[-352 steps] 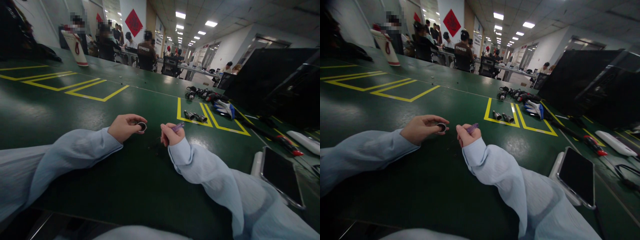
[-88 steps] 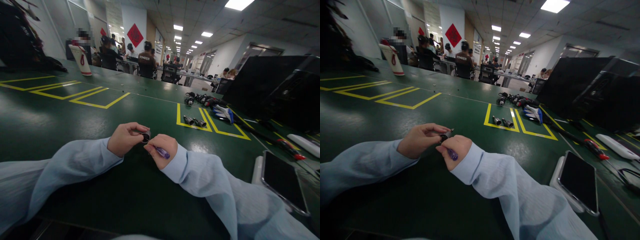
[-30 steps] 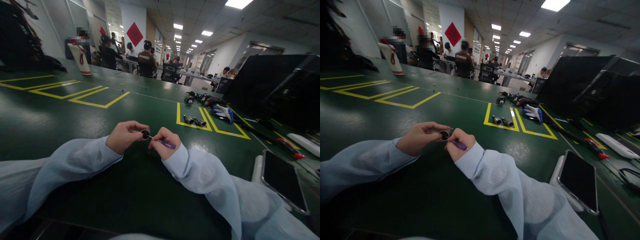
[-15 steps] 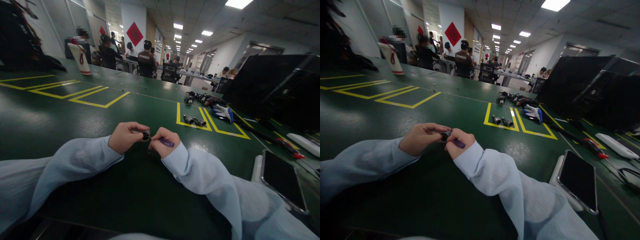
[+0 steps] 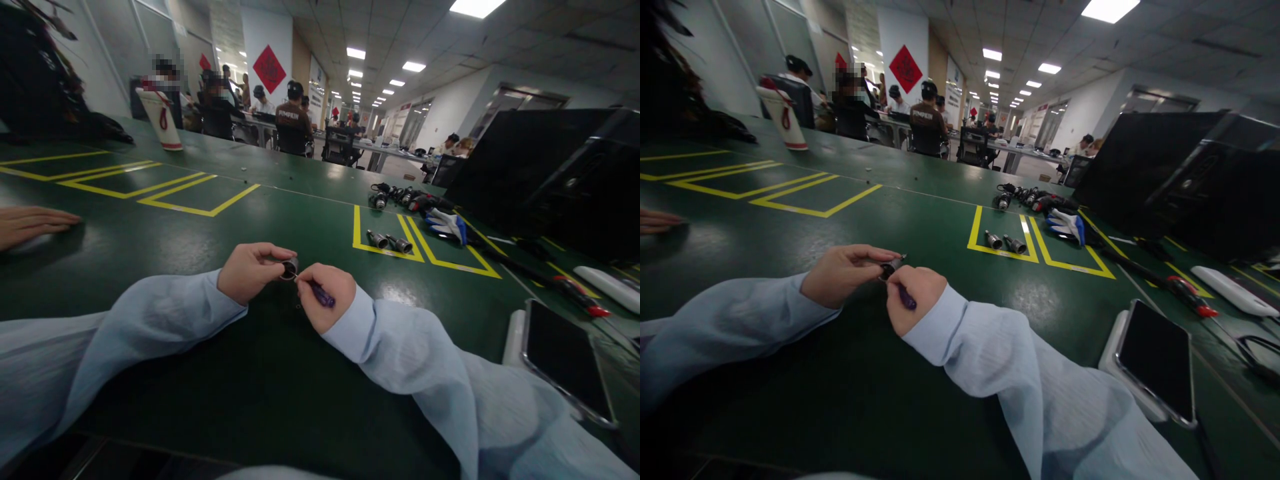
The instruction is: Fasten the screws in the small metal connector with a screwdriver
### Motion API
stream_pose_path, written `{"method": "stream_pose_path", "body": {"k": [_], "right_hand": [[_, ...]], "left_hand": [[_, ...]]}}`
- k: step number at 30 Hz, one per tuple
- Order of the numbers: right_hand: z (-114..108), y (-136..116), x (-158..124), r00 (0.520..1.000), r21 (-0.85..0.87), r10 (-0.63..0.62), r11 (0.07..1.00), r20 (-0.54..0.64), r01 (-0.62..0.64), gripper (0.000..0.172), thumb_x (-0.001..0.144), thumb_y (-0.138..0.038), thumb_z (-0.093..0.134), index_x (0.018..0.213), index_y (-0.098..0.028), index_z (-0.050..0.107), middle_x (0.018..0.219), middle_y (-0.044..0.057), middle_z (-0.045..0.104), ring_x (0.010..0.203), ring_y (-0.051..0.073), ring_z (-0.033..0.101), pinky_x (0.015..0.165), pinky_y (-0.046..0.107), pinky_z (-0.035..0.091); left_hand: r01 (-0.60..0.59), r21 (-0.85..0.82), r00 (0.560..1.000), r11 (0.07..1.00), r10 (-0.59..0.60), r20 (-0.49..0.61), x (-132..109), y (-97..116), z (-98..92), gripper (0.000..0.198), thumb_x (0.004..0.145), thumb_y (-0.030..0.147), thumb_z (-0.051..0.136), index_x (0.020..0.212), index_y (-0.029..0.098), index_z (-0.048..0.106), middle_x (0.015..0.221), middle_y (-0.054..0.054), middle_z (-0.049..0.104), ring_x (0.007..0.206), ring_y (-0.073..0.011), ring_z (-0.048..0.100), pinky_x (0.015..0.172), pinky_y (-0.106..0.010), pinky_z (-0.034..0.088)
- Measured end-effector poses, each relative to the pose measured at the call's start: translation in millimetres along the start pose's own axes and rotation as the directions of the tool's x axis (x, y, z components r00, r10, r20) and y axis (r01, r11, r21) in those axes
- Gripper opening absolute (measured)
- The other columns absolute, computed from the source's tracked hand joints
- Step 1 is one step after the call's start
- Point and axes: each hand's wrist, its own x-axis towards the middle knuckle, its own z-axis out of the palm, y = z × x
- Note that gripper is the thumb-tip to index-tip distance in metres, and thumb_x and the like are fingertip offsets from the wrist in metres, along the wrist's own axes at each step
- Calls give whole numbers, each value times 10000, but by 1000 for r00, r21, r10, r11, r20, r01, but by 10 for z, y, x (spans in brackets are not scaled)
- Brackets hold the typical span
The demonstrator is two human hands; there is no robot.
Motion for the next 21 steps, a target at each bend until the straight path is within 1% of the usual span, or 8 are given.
{"method": "stream_pose_path", "body": {"k": [1,3,6,10,14,19,21], "right_hand": [[-4,5,8,1000,-5,3,1000,2,-3,63,702,-147,463,712,-162,523,615,15,579,569,111,539,581,237,429],[-6,20,25,998,19,57,998,21,-57,69,654,-134,491,710,-172,503,589,-13,549,523,94,511,531,213,410],[-6,52,51,992,107,121,986,43,-125,52,618,-128,508,626,-177,493,542,-39,499,464,72,463,472,192,373],[4,95,64,985,237,164,956,44,-170,57,601,-113,508,601,-160,541,536,-34,500,446,64,444,444,187,353],[20,115,45,992,237,122,963,27,-125,111,591,-85,498,618,-151,583,548,-22,536,460,70,470,460,191,373],[22,107,41,999,116,-31,993,-23,33,113,583,-70,501,601,-163,563,598,1,587,565,105,541,556,220,421],[14,94,48,998,83,-56,995,-30,58,109,591,-73,497,598,-170,546,602,3,583,590,113,547,586,230,428]], "left_hand": [[2,-6,1000,1000,-2,4,2,0,-2,222,492,145,639,710,121,666,792,-66,710,677,-199,659,648,-287,540],[15,-20,1000,1000,-15,16,6,2,-7,233,494,144,646,725,118,669,810,-70,708,691,-199,660,653,-288,541],[48,-32,999,998,-47,25,9,6,-11,260,499,147,656,755,109,674,786,-67,706,670,-192,657,646,-289,540],[62,-42,998,997,-61,17,11,12,-9,269,494,142,671,760,101,676,741,-62,702,645,-183,651,641,-282,535],[81,-51,996,995,-80,24,6,22,-4,299,499,157,681,790,89,672,726,-60,700,625,-170,645,644,-278,530],[85,-73,996,994,-83,29,1,29,1,300,493,160,690,787,102,662,743,-59,701,653,-173,647,648,-275,527],[78,-64,997,995,-76,32,4,28,2,277,504,153,680,777,108,660,724,-53,698,624,-160,639,630,-267,526]]}}
